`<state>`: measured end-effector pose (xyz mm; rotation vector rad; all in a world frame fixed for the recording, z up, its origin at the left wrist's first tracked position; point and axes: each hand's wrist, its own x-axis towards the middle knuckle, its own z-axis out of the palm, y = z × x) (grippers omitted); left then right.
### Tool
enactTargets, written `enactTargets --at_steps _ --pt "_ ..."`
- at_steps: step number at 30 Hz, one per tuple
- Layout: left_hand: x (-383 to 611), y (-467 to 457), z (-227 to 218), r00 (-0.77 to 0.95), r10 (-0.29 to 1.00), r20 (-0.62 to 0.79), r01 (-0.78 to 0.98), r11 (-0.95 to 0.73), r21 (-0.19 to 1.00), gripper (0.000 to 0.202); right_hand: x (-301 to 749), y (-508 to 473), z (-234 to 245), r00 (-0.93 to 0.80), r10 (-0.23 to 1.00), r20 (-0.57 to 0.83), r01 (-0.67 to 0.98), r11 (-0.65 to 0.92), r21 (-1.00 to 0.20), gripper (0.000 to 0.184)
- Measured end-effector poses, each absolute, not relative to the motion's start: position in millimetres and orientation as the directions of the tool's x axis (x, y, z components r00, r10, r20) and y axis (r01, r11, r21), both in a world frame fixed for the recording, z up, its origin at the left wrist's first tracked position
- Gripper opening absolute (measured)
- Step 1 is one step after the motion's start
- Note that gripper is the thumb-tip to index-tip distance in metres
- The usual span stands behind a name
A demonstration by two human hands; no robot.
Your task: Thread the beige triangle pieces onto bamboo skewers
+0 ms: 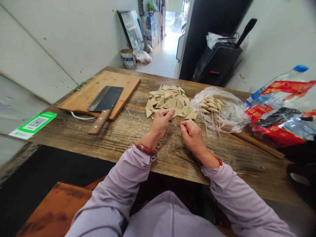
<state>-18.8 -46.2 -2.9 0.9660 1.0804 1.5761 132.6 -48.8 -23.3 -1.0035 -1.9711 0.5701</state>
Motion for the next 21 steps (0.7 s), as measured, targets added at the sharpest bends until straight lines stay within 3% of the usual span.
enactTargets --at_steps 21 --pt "-16.9 -45.5 -6.1 -0.215 0.972 0.099 -0.232 -0.149 0.961 0.045 129.1 -43.2 -26.7 -0.319 0.807 0.497 0.433 0.591 -0.681 0.019"
